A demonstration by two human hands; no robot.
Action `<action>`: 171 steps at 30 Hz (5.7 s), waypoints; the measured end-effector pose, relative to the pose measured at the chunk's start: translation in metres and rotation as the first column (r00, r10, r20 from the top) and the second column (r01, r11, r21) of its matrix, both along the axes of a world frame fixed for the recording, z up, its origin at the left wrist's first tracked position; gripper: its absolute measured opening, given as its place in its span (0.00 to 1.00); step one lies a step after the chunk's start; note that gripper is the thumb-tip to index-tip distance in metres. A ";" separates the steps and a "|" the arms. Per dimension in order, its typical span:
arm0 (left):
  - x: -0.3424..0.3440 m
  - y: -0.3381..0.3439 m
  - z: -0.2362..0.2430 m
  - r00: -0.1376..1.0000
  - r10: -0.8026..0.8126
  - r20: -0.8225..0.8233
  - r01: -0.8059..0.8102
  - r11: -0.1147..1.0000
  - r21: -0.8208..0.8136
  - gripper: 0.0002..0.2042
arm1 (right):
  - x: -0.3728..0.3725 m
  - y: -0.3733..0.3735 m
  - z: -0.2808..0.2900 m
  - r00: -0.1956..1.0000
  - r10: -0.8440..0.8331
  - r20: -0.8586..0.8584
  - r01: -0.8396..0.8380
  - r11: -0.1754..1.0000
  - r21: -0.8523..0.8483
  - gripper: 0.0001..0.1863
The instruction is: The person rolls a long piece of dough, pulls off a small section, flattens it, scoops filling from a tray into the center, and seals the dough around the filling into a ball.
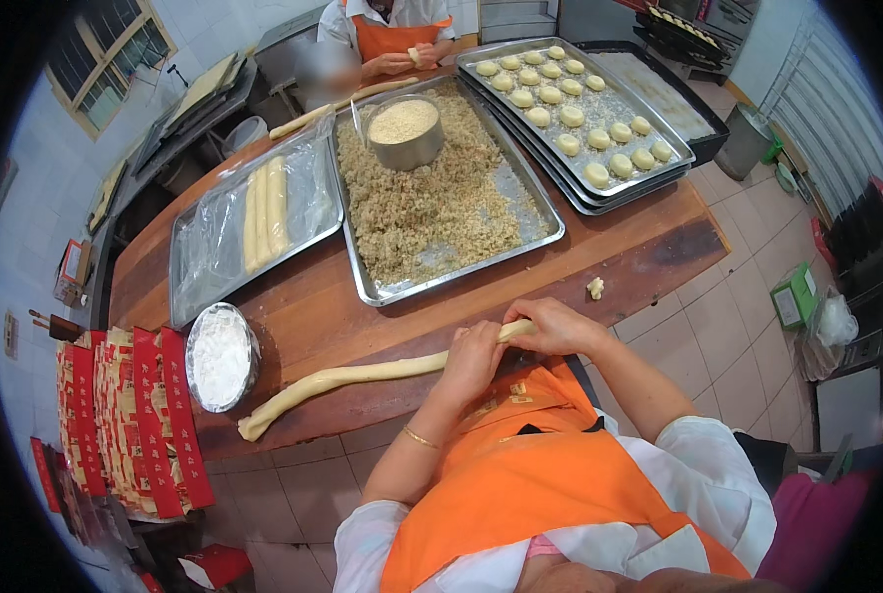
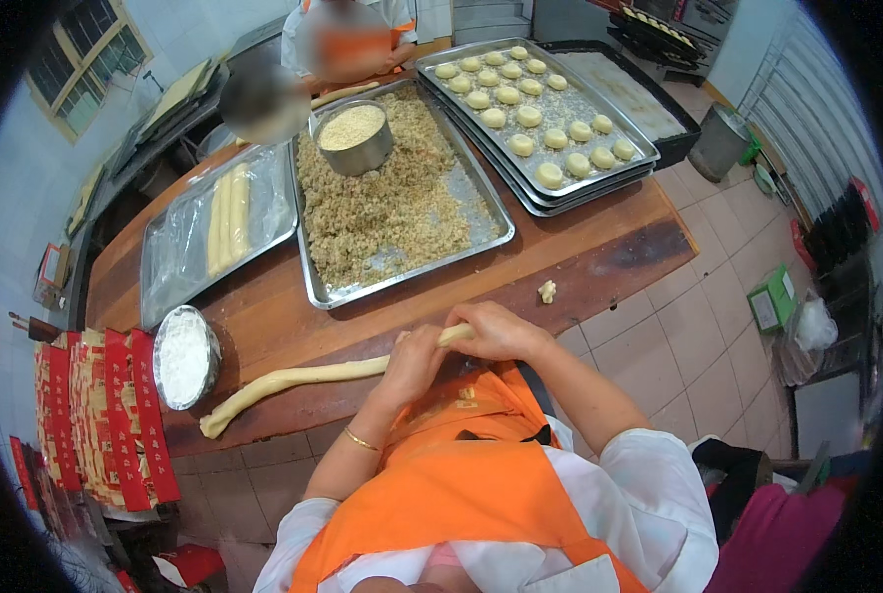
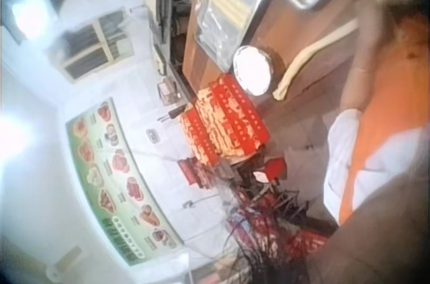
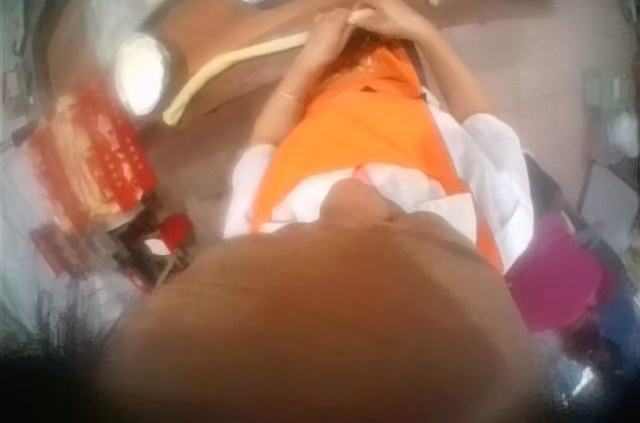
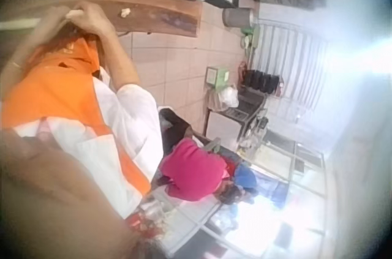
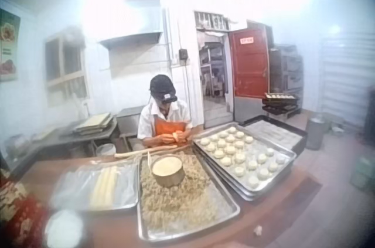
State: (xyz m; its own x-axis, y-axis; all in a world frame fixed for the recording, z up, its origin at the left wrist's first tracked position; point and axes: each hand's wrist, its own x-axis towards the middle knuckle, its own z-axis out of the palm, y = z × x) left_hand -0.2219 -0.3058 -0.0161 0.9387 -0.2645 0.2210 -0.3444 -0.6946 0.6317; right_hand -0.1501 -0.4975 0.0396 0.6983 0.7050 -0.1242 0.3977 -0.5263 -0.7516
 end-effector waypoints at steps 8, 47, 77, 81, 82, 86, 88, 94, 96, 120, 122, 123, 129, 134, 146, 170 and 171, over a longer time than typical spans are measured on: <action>0.001 -0.016 -0.020 0.997 -0.002 0.075 -0.023 0.946 0.324 0.04 | -0.006 0.012 -0.033 0.931 0.245 0.270 -0.130 0.916 -0.380 0.12; 0.040 -0.023 -0.024 0.926 0.159 -0.342 -0.282 0.894 -0.349 0.12 | 0.016 -0.017 -0.040 0.936 -0.211 0.281 0.200 0.978 0.066 0.13; 0.111 -0.062 0.004 0.960 -0.275 0.048 0.261 0.944 0.200 0.31 | 0.010 -0.059 -0.010 0.718 -0.690 0.095 0.511 0.615 0.601 0.17; 0.106 -0.071 0.005 0.931 -0.360 -0.056 0.343 0.817 0.463 0.39 | 0.004 -0.077 -0.019 0.681 -0.731 0.038 0.578 0.569 0.584 0.18; 0.108 -0.074 0.006 0.927 -0.374 -0.004 0.331 0.815 0.475 0.38 | 0.005 -0.080 -0.021 0.679 -0.734 0.020 0.586 0.558 0.587 0.18; 0.120 -0.085 0.000 0.971 -0.235 -0.032 0.229 0.896 0.381 0.36 | 0.014 -0.083 -0.017 0.664 -0.747 -0.014 0.603 0.525 0.601 0.18; 0.127 -0.085 -0.005 0.966 -0.257 0.037 0.219 0.883 0.416 0.36 | 0.023 -0.078 -0.004 0.672 -0.741 -0.004 0.568 0.512 0.645 0.18; 0.143 -0.077 -0.015 0.935 -0.354 -0.018 0.354 0.935 0.037 0.32 | 0.009 -0.083 0.013 0.695 -0.710 0.116 0.486 0.582 0.652 0.18; 0.156 -0.081 -0.012 0.912 -0.382 0.151 0.359 0.920 0.160 0.31 | 0.002 -0.094 0.010 0.675 -0.726 0.133 0.527 0.599 0.602 0.18; 0.057 -0.021 0.001 0.973 -0.174 0.149 0.155 0.979 0.133 0.11 | 0.081 -0.026 -0.012 0.823 -0.410 0.394 0.260 0.888 0.380 0.07; 0.049 -0.019 0.017 0.987 -0.140 0.083 0.134 0.988 0.078 0.06 | 0.125 -0.014 -0.024 0.833 -0.282 0.475 0.284 0.956 0.069 0.10; 0.044 -0.018 0.025 0.994 -0.090 -0.056 0.081 0.987 -0.140 0.05 | 0.143 -0.010 -0.022 0.839 -0.214 0.500 0.297 0.950 -0.092 0.11; 0.026 0.003 0.040 0.781 -0.480 -0.399 -0.446 0.018 -0.895 0.08 | 0.199 0.039 -0.023 0.970 0.089 0.226 0.069 0.789 -0.611 0.21; 0.023 0.029 0.040 0.836 -0.419 -0.354 -0.394 -0.010 -0.919 0.25 | 0.206 0.063 -0.040 0.888 -0.266 0.374 0.312 0.948 -0.066 0.23; 0.019 0.047 0.021 0.866 -0.343 -0.364 -0.411 -0.072 -0.909 0.20 | 0.180 0.111 -0.043 0.787 0.240 0.568 0.022 0.910 -0.415 0.32; 0.025 0.037 0.025 0.872 -0.346 -0.347 -0.423 -0.171 -0.890 0.18 | 0.207 0.093 -0.048 0.909 -0.415 0.048 0.371 0.855 0.363 0.22; 0.025 0.035 0.024 0.871 -0.345 -0.351 -0.427 -0.175 -0.887 0.18 | 0.208 0.092 -0.051 0.900 -0.435 0.015 0.398 0.836 0.378 0.22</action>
State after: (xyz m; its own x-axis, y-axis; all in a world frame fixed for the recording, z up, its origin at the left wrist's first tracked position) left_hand -0.1967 -0.2703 0.0081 0.9842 -0.0736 -0.1611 0.1511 0.8231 0.5475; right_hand 0.0581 -0.4051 -0.0113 0.9311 0.3268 0.1622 0.2817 -0.3614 -0.8888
